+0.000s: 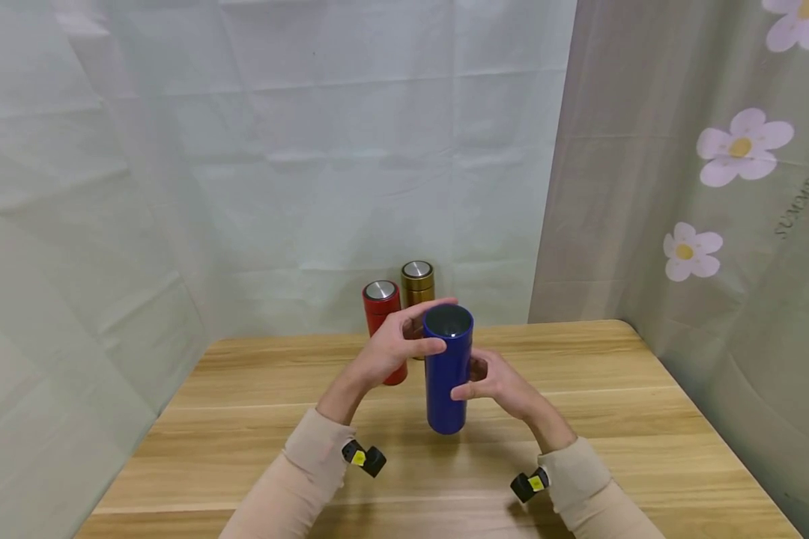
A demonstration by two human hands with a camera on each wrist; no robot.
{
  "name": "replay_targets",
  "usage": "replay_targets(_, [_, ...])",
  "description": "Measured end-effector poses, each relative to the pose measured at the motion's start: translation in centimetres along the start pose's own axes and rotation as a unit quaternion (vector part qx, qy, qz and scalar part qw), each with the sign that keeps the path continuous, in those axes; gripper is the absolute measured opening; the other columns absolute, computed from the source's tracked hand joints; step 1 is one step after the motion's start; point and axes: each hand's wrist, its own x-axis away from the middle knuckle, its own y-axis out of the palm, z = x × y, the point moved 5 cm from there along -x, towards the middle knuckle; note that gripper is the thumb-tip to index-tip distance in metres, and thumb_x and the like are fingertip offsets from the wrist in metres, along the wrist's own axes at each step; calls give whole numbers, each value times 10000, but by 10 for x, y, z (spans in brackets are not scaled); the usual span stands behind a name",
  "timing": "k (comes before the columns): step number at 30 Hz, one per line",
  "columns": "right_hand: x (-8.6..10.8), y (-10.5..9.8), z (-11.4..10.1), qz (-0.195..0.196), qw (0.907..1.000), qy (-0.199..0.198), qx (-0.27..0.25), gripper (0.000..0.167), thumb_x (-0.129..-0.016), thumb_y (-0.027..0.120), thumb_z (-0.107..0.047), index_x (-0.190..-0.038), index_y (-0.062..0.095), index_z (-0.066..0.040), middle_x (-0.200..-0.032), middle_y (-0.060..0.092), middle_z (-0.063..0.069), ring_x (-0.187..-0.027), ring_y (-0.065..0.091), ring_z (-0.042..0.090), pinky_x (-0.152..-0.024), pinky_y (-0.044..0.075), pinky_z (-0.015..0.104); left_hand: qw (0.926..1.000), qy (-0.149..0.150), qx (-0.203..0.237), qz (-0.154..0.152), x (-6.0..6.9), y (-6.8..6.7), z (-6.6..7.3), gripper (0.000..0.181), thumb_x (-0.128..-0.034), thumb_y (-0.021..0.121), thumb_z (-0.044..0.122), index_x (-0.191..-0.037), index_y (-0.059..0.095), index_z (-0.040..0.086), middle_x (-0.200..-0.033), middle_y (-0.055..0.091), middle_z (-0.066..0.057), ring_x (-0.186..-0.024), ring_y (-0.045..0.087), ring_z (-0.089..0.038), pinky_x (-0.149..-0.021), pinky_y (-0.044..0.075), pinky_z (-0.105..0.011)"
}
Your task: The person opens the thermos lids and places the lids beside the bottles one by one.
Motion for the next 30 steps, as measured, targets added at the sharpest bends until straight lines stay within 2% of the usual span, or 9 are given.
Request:
replay_targets(5, [0, 0, -2, 44, 10000, 30, 1, 689, -922, 778, -269, -1509, 503, -34, -1364, 658, 157, -1214, 654, 333, -1013, 535, 442, 9996, 107, 73, 266, 1, 1, 0, 708, -918, 791, 462, -1530, 535, 217, -1394, 663, -83, -1254, 649, -284, -999, 556, -471])
replay_targets(10, [1, 1, -3, 131, 9999, 47, 26, 701, -912, 788, -289, -1496, 511, -19, -1354, 661, 169, -1199, 660, 344, -1005, 538, 454, 9986, 178, -41, 498, 3, 4, 2, 741, -889, 801, 519, -1518, 550, 219, -1397, 662, -67, -1267, 641, -271, -1017, 544, -474])
replay_targets(22, [1, 2, -7, 273, 9996, 31, 43, 686, -908, 795, -263, -1488, 519, -23, -1338, 668, 172, -1173, 672, 343, -988, 552, 461, 9937, 341, 105, 1066, 3, 9, 7, 733, -865, 840, 477, -1478, 593, 159, -1316, 706, -97, -1195, 680, -280, -994, 560, -461])
replay_targets(27, [-1, 3, -9, 414, 9990, 49, 148, 684, -912, 794, -264, -1498, 518, -44, -1355, 662, 162, -1191, 668, 334, -1007, 544, 486, 9874, 546, -66, 1485, 3, 10, 9, 660, -894, 835, 394, -1461, 610, 142, -1280, 720, -98, -1161, 694, -269, -976, 570, -446])
replay_targets(30, [-2, 3, -10, 475, 9987, 66, 184, 693, -917, 792, -273, -1510, 507, -55, -1375, 650, 160, -1208, 661, 332, -1020, 535, 505, 9870, 535, -222, 1497, 3, 9, 8, 679, -903, 819, 426, -1480, 589, 152, -1292, 714, -79, -1172, 689, -256, -973, 572, -444])
